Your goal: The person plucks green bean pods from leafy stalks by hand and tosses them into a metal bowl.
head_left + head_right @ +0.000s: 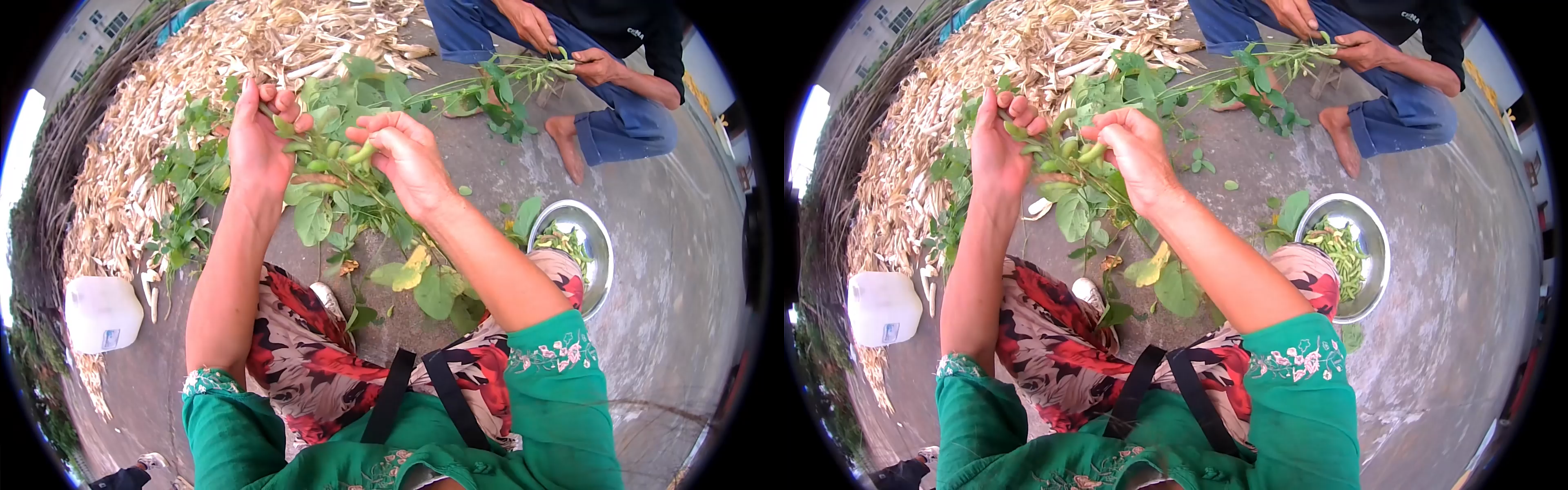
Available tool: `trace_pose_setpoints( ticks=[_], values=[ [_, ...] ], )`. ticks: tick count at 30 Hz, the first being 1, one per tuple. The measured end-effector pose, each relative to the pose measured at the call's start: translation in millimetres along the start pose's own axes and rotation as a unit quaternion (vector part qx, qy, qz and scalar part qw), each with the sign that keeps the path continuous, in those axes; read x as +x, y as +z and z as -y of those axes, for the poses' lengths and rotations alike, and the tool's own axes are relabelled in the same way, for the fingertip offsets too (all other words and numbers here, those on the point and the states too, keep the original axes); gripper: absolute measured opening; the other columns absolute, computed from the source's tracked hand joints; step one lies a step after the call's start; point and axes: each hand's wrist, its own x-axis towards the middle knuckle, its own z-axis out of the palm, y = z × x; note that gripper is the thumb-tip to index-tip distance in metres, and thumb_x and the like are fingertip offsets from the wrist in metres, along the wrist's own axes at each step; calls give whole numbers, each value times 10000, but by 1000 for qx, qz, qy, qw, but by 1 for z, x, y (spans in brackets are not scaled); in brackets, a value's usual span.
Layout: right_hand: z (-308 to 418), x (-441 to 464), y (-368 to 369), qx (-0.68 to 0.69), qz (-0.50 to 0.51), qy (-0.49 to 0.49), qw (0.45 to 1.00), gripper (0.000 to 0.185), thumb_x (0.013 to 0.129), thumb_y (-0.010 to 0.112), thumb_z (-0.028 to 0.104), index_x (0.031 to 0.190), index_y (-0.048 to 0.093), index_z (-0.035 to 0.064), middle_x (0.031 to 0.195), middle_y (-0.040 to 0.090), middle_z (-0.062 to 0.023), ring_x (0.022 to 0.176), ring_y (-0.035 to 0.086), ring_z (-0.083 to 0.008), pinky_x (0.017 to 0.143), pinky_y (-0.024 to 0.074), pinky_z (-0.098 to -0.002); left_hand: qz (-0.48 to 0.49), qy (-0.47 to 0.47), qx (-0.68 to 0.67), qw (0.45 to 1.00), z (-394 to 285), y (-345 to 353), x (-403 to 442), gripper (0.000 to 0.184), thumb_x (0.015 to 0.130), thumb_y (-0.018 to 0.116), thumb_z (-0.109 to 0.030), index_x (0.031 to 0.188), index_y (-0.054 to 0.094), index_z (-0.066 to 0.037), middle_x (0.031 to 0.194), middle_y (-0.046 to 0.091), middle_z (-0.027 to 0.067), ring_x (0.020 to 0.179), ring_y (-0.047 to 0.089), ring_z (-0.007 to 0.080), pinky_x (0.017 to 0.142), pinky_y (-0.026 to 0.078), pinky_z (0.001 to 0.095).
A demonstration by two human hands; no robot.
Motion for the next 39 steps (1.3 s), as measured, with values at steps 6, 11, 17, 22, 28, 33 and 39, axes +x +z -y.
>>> trace_pose_setpoints(
  ticks=[6, 11, 17, 22, 28, 33, 39],
  values=[
    [-6, -7, -1, -160, -51, -22, 986, 193, 791, 597, 173, 906, 500, 52, 976, 519, -65, 894, 540, -151, 775, 447, -280, -13, 32, 0, 999, -6, 0, -2, 278, 934, 378, -303, 740, 414, -107, 631, 400, 1, 561, 317, 107, 533, 307, 253],
    [-5, -4, -8, -146, -76, 13, 986, 388, 768, 649, 355, 958, 516, 44, 877, 554, -45, 826, 535, -129, 723, 439, -270, 24, 39, -14, 999, -11, 1, -5, 278, 934, 380, -296, 733, 415, -106, 627, 401, 5, 546, 300, 101, 522, 290, 247],
    [-4, -12, 5, -245, 92, 114, 958, 494, 731, 660, 450, 953, 561, 20, 873, 576, -35, 752, 513, -100, 622, 400, -232, 68, 27, -26, 997, -11, 1, -6, 285, 935, 372, -298, 728, 417, -107, 617, 387, 3, 525, 295, 95, 510, 287, 241],
    [-9, -15, 10, -164, 110, 90, 976, 445, 705, 717, 342, 965, 563, 16, 852, 566, -20, 746, 493, -82, 628, 380, -215, 121, 5, -47, 992, -11, 1, -6, 292, 934, 369, -309, 729, 432, -111, 618, 403, -1, 484, 313, 79, 491, 295, 234],
    [-20, -12, 14, -105, 97, 39, 989, 266, 723, 693, 178, 870, 539, 19, 821, 564, -39, 744, 528, -99, 658, 430, -231, 168, -28, -75, 982, -7, 1, -6, 305, 938, 352, -309, 732, 453, -108, 611, 390, -7, 471, 303, 80, 494, 294, 236],
    [-13, -14, 16, -37, 85, 33, 995, 181, 779, 611, 190, 897, 551, 67, 796, 533, 19, 726, 485, -63, 642, 385, -222, 167, -34, -110, 979, -9, 1, -6, 317, 937, 352, -315, 733, 476, -107, 606, 387, -8, 464, 295, 83, 499, 291, 237],
    [-18, -11, 20, -160, 156, 64, 973, 269, 789, 631, 291, 900, 583, 51, 773, 556, 27, 692, 491, -49, 623, 396, -207, 183, -62, -136, 972, -9, -1, -5, 318, 937, 351, -312, 727, 470, -105, 598, 375, -7, 453, 284, 86, 495, 290, 241]
  ],
)
